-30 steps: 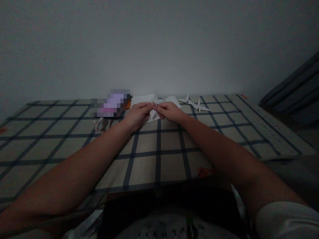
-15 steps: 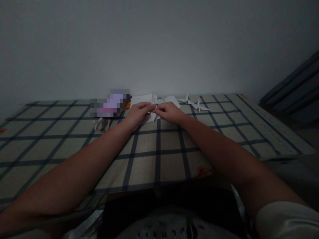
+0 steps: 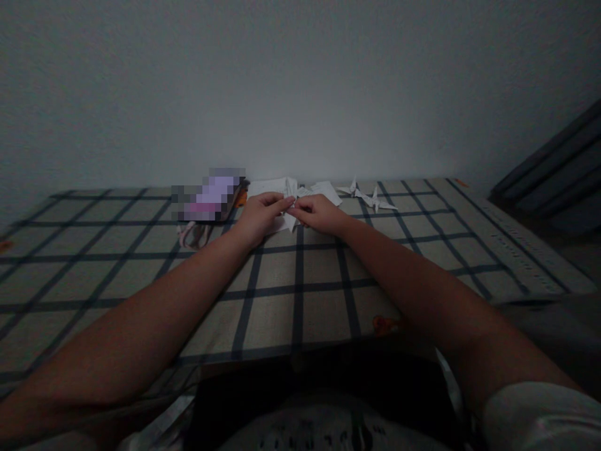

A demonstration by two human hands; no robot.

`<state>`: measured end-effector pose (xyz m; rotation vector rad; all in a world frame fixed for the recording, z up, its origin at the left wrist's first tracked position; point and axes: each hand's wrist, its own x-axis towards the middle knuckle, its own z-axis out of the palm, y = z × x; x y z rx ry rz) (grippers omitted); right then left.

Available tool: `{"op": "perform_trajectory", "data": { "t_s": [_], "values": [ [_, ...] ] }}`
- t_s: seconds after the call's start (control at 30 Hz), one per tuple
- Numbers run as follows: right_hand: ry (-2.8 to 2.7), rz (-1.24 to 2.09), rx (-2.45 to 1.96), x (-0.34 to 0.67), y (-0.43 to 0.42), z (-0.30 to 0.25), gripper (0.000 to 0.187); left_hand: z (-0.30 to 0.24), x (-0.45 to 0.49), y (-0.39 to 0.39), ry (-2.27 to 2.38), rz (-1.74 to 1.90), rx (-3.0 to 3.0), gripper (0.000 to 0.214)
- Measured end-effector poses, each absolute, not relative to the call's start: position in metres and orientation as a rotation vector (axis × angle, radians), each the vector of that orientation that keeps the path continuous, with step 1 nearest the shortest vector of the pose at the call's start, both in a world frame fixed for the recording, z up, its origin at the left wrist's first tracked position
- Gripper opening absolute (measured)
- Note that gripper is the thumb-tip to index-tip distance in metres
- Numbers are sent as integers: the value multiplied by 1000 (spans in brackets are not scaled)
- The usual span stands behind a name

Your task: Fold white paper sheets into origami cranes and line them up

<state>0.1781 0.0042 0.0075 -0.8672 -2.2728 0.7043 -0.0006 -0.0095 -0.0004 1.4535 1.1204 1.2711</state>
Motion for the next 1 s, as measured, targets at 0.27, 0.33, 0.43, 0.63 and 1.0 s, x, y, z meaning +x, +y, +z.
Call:
{"op": "perform_trajectory", "data": {
  "t_s": [0.27,0.33,0.43,0.63,1.0],
  "values": [
    [-2260,709,-847,179,2,6,38,7,0,-15,1104,1240,1454,35],
    [-2262,707,-839,178,2,7,39,7,0,-15,1109,1242,1430,35],
    [-2272,689,-849,178,2,8,38,4,1,-13,1122,1271,1415,35],
    [-2328,639,-884,178,1,9,37,4,0,-11,1134,1340,1463,38],
    [-2351,632,-869,177,2,9,36,0,0,-6,1092,1390,1419,40]
  ]
}}
